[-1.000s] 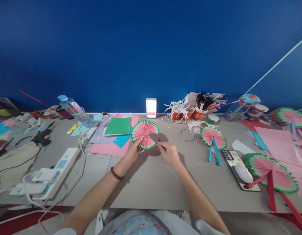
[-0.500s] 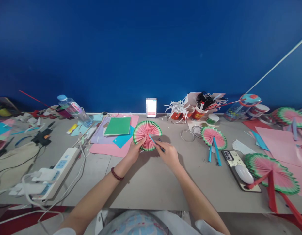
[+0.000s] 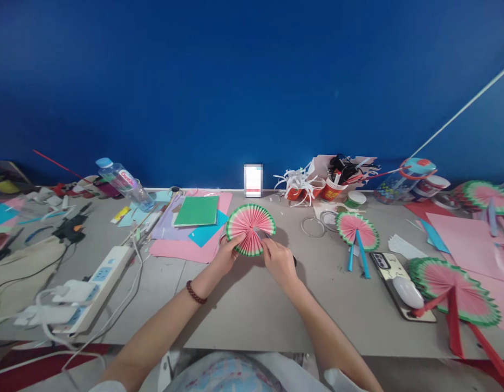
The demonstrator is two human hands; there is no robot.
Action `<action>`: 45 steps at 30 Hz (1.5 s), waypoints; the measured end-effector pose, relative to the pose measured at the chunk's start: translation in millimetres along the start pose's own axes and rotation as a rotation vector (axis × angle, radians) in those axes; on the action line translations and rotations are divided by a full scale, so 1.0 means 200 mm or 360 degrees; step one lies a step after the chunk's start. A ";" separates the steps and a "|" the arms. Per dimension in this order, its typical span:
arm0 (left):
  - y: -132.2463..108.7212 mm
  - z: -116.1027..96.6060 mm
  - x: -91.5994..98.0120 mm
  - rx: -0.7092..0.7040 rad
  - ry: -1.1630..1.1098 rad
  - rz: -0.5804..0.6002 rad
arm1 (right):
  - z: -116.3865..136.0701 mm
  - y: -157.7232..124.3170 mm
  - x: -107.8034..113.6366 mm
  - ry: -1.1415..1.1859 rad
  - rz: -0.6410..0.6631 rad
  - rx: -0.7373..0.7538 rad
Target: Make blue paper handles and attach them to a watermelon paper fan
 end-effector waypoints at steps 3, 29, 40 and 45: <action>0.02 -0.01 0.04 0.0037 0.0013 -0.0071 | 0.02 0.00 0.01 -0.0023 -0.0011 0.0062; 0.00 0.02 -0.03 0.0026 0.0112 0.0148 | -0.02 0.00 0.01 0.0111 -0.0052 -0.0021; 0.02 0.03 -0.01 -0.0039 0.0225 0.0114 | -0.02 0.01 -0.01 0.0101 -0.0072 0.0002; 0.01 0.02 -0.03 -0.0048 0.0283 0.0149 | -0.02 0.01 0.00 0.0090 -0.0126 0.0038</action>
Point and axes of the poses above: each hand's wrist, its own y-axis towards the middle knuckle, its own x-axis out of the back of the hand, z = x × y, the point moved 8 cm from there along y, towards the middle knuckle, and after that the axes turned 1 degree about -y, right-handed, at the moved point
